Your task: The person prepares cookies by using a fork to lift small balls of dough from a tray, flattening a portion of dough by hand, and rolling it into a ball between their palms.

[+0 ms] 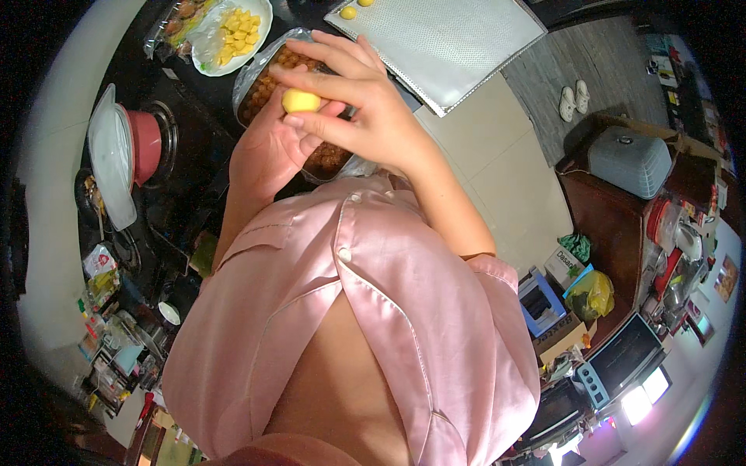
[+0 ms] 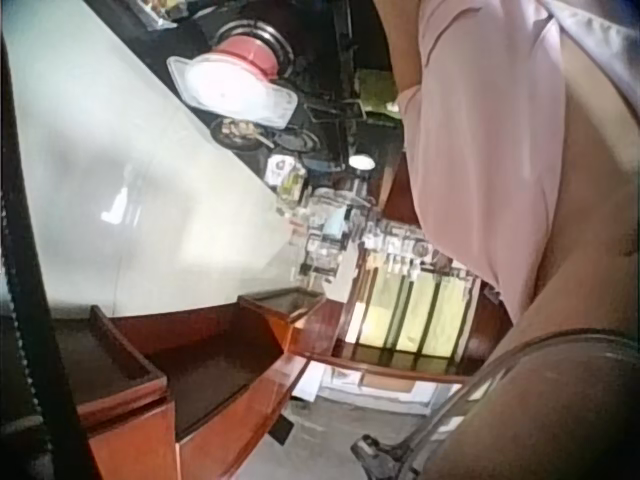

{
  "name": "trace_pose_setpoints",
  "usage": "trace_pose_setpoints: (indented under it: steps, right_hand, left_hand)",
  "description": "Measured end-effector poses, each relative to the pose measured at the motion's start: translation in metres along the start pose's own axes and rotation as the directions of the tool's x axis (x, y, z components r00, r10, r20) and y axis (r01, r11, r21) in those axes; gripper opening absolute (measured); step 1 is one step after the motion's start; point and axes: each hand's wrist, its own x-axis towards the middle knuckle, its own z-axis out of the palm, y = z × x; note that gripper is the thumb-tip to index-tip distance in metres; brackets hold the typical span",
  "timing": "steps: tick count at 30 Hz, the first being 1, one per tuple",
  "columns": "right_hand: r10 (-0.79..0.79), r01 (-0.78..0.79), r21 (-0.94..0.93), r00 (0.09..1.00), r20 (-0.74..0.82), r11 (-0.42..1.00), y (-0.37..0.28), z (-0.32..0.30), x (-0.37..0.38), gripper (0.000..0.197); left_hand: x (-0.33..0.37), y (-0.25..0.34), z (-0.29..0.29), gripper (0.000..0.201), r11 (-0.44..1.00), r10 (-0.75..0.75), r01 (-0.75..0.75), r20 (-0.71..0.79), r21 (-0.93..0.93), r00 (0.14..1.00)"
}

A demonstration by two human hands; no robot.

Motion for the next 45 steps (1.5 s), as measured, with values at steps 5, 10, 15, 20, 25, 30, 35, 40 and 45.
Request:
trace_pose_setpoints:
  steps: [5,10,15,20,25,30,35,40,45]
  right_hand:
    - [-0.021,0.003,-0.241,0.997,-0.073,0.971,-0.003,0.009,0.0,0.055]
    - [0.022,-0.045,-0.174,0.991,-0.132,0.984,-0.014,0.009,0.004,0.06]
    - [-0.089,0.035,-0.293,0.981,-0.173,0.955,-0.002,0.008,-0.004,0.052]
    - [-0.001,-0.013,-0.189,0.998,-0.07,0.982,-0.005,0.005,0.003,0.037]
    - [0.1,-0.092,-0.139,0.994,0.052,0.986,0.006,0.001,-0.002,0.039]
    - [0.161,-0.161,0.053,0.987,0.002,0.986,0.008,0.009,-0.001,0.043]
    - [0.081,-0.08,-0.028,0.996,0.027,0.996,0.01,0.002,-0.001,0.045]
    - [0.109,-0.135,0.278,0.988,0.105,0.951,0.007,0.006,0.0,0.043]
    - [0.034,-0.026,-0.15,0.998,0.052,0.988,-0.004,0.013,0.001,0.042]
  left_hand:
    - [0.001,-0.006,0.002,0.048,0.998,0.046,-0.041,-0.104,0.05,0.994]
    - [-0.005,-0.005,-0.002,0.048,0.988,0.114,-0.103,-0.093,0.114,0.989]
    - [0.001,-0.004,-0.001,0.052,0.98,0.131,-0.11,-0.124,0.166,0.984]
    - [0.001,-0.004,-0.004,0.057,0.984,0.001,0.016,-0.091,0.179,0.996]
    - [0.004,0.009,-0.008,0.058,0.977,-0.209,0.211,-0.066,0.015,0.976]
    - [0.008,-0.003,-0.013,0.057,0.963,-0.005,0.057,-0.19,0.265,0.982]
    - [0.005,0.001,-0.007,0.052,0.973,-0.015,0.057,-0.183,0.223,0.983]
    - [0.001,0.0,-0.026,0.048,0.96,-0.02,0.031,-0.041,0.28,0.999]
    - [0.003,-0.009,-0.023,0.044,0.99,-0.019,0.024,-0.038,0.139,0.999]
